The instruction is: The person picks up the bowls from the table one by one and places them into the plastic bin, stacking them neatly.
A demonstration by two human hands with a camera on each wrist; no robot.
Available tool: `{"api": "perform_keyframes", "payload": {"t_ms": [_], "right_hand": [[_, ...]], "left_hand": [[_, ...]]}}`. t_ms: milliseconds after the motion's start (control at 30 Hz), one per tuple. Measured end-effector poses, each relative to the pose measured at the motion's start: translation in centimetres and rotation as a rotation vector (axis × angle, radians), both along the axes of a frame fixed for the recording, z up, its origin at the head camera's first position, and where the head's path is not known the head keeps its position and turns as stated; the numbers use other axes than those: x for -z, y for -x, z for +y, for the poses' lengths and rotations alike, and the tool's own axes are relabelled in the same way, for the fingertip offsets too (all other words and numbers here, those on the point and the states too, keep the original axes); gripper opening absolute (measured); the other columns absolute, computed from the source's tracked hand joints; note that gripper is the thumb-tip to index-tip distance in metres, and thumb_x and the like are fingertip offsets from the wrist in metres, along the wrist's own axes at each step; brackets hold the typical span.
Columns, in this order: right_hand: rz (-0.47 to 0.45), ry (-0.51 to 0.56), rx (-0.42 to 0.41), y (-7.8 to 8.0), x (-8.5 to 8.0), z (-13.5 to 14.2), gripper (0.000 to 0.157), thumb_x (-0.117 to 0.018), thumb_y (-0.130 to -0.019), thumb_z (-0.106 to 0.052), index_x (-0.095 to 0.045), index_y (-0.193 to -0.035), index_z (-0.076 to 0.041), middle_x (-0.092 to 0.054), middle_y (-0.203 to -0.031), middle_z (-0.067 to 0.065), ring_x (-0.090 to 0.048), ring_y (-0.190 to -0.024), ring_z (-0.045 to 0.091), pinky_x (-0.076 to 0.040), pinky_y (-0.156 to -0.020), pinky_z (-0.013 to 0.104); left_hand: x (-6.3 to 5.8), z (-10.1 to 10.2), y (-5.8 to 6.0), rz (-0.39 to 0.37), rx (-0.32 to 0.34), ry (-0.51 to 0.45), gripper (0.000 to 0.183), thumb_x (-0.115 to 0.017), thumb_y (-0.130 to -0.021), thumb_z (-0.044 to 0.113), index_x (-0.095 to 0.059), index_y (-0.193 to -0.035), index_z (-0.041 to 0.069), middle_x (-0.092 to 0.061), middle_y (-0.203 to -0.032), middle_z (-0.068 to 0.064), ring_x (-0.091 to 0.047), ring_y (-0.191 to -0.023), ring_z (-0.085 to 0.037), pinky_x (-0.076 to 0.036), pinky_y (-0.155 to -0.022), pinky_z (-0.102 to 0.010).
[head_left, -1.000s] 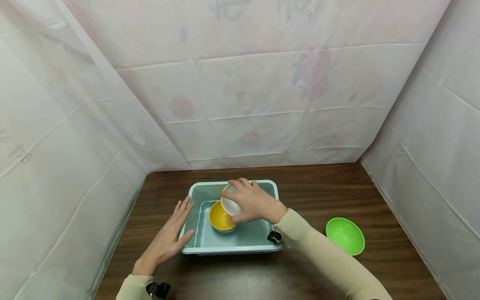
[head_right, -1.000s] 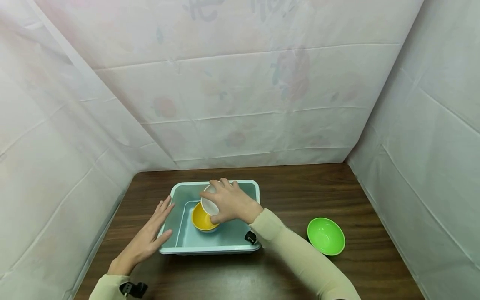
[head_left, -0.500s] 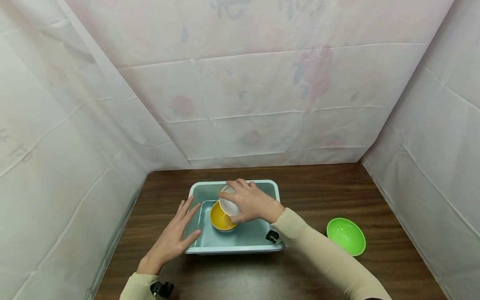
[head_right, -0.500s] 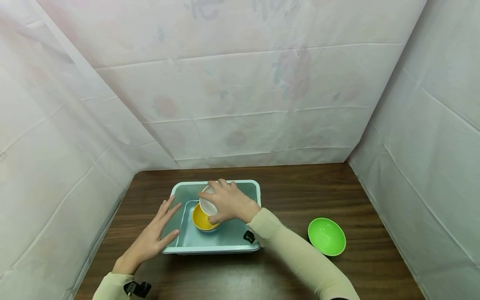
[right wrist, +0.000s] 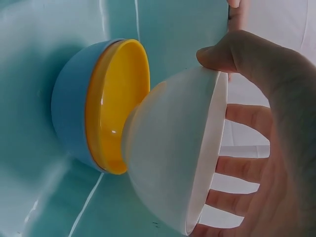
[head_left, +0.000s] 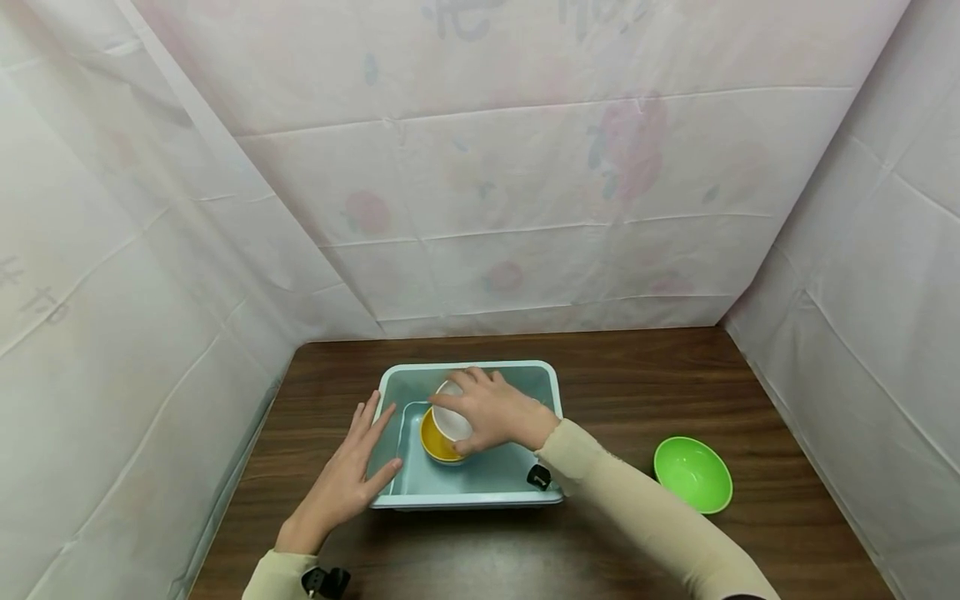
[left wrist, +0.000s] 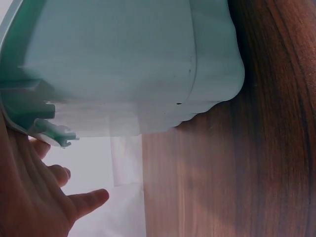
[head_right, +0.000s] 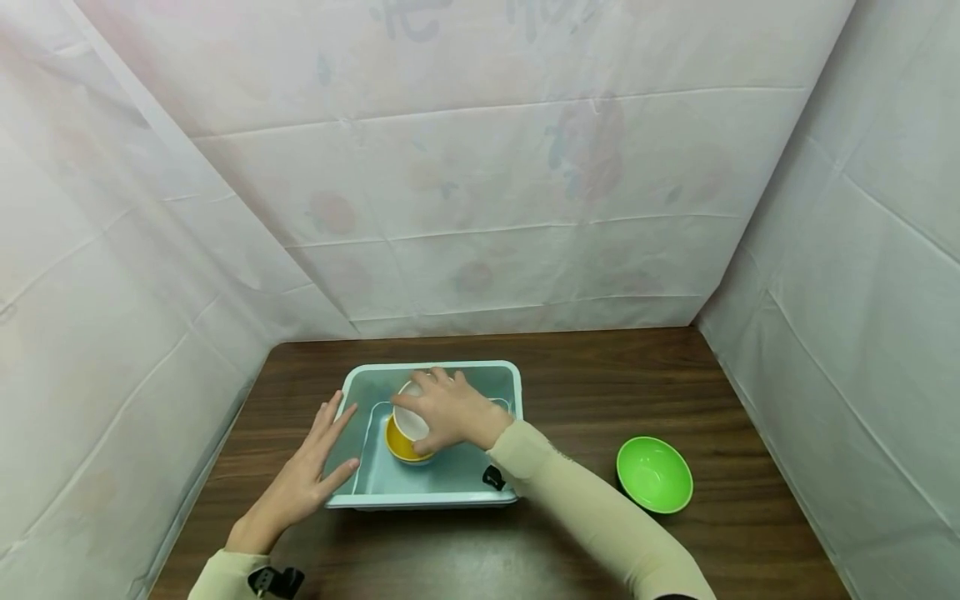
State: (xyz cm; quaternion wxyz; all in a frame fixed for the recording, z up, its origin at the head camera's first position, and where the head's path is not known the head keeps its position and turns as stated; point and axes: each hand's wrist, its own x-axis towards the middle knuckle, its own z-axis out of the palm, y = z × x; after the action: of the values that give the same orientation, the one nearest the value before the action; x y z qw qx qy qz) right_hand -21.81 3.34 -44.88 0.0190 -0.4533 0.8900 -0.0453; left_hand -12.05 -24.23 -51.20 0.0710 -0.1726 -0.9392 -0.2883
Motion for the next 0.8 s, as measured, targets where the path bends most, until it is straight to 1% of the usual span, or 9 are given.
{"api": "perform_keyframes", "payload": {"t_ms": [100, 333, 467, 633, 800], "right_hand": [[0.006, -0.005, -0.011, -0.1, 0.1, -0.3, 0.072, -0.072, -0.085, -0.055, -0.050, -0.152, -0.036, -0.045, -0.157, 0.010, -0.047, -0.135, 0.033, -0.052, -0.096, 0.057], [0.026, -0.043, -0.034, 0.1, 0.9, -1.0, 0.075, -0.072, -0.086, -0.058, -0.048, -0.154, -0.039, -0.044, -0.158, 0.009, -0.047, -0.136, 0.033, -0.052, -0.099, 0.057], [0.039, -0.062, -0.041, 0.2, 1.3, -1.3, 0.075, -0.073, -0.085, -0.059, -0.048, -0.153, -0.039, -0.046, -0.157, 0.009, -0.048, -0.135, 0.032, -0.054, -0.097, 0.056], [0.034, -0.093, -0.050, 0.1, 1.7, -1.7, 0.076, -0.073, -0.085, -0.059, -0.048, -0.154, -0.038, -0.045, -0.156, 0.008, -0.048, -0.135, 0.031, -0.053, -0.097, 0.055], [0.042, -0.132, -0.051, 0.1, 2.1, -2.1, 0.075, -0.071, -0.087, -0.061, -0.046, -0.154, -0.040, -0.045, -0.157, 0.006, -0.048, -0.136, 0.031, -0.054, -0.097, 0.054]], "left_hand": [[0.1, 0.0, 0.0, 0.000, -0.003, -0.002, 0.079, -0.067, -0.098, 0.040, -0.031, -0.164, 0.018, -0.005, -0.175, -0.004, -0.008, -0.158, -0.048, -0.029, -0.110, -0.079], [0.2, -0.1, -0.1, -0.002, 0.004, -0.009, 0.078, -0.067, -0.098, 0.037, -0.031, -0.163, 0.015, -0.005, -0.175, -0.006, -0.007, -0.157, -0.049, -0.028, -0.109, -0.080], [0.2, -0.1, 0.0, -0.004, 0.005, -0.010, 0.076, -0.067, -0.099, 0.038, -0.032, -0.163, 0.017, -0.004, -0.175, -0.005, -0.006, -0.158, -0.048, -0.028, -0.109, -0.080], [0.1, -0.1, -0.1, -0.004, 0.006, -0.012, 0.076, -0.067, -0.099, 0.038, -0.032, -0.163, 0.019, -0.004, -0.175, -0.005, -0.007, -0.157, -0.051, -0.028, -0.108, -0.081], [0.1, -0.2, -0.1, -0.012, 0.009, -0.013, 0.077, -0.066, -0.100, 0.038, -0.027, -0.165, 0.023, -0.003, -0.175, -0.006, -0.007, -0.156, -0.052, -0.028, -0.107, -0.082]]}}
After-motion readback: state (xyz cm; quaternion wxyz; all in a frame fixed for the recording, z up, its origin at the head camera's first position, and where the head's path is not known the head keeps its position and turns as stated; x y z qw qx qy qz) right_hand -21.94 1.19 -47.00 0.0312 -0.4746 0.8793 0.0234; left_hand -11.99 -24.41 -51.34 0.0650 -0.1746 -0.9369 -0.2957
